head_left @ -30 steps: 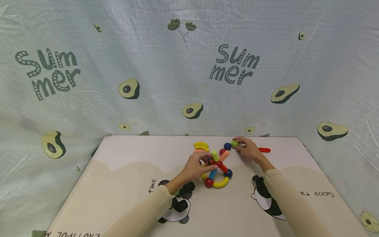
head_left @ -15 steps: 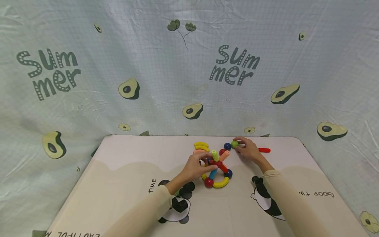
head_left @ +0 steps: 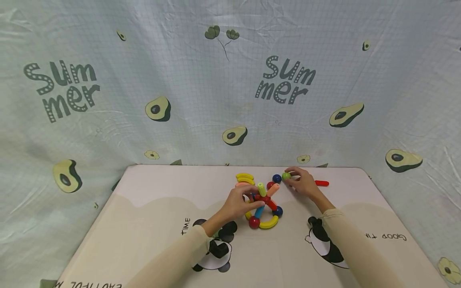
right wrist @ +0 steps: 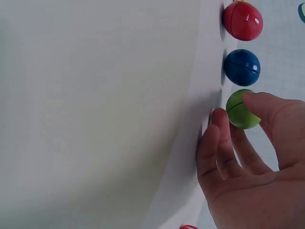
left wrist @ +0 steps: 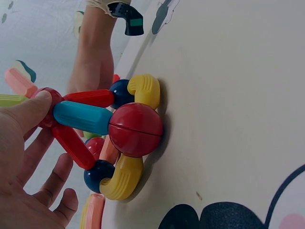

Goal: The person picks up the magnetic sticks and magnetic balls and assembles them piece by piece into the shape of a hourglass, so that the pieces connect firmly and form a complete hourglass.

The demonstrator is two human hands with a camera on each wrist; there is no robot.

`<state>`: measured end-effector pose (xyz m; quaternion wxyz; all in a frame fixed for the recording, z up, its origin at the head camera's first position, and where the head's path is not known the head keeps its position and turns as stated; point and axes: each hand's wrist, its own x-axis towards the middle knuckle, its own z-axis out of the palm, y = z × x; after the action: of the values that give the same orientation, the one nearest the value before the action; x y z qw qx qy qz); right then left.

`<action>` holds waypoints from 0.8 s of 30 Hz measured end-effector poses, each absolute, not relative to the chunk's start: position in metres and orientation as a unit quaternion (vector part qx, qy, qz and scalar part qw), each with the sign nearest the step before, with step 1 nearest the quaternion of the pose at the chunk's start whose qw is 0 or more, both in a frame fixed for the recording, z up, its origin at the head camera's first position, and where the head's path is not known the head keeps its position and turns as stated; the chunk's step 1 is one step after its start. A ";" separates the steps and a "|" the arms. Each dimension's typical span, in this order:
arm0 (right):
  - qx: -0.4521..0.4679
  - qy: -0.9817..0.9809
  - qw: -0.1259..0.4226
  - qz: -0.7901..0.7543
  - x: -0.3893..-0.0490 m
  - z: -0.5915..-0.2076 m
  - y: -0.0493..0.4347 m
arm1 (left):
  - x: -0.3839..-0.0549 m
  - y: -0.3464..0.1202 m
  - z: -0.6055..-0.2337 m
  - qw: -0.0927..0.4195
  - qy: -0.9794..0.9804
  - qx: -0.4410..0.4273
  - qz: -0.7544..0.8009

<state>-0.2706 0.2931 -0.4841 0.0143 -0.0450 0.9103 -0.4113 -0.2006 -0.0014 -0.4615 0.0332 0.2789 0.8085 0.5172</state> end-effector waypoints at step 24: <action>-0.111 0.895 -0.031 -0.431 -0.229 -0.444 0.312 | -0.199 -0.004 -0.462 0.030 0.799 0.290 0.525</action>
<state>-0.2291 0.3119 -0.4439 -0.0307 -0.1114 0.8948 -0.4313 -0.1992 -0.0036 -0.4619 0.0301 0.2902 0.7993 0.5253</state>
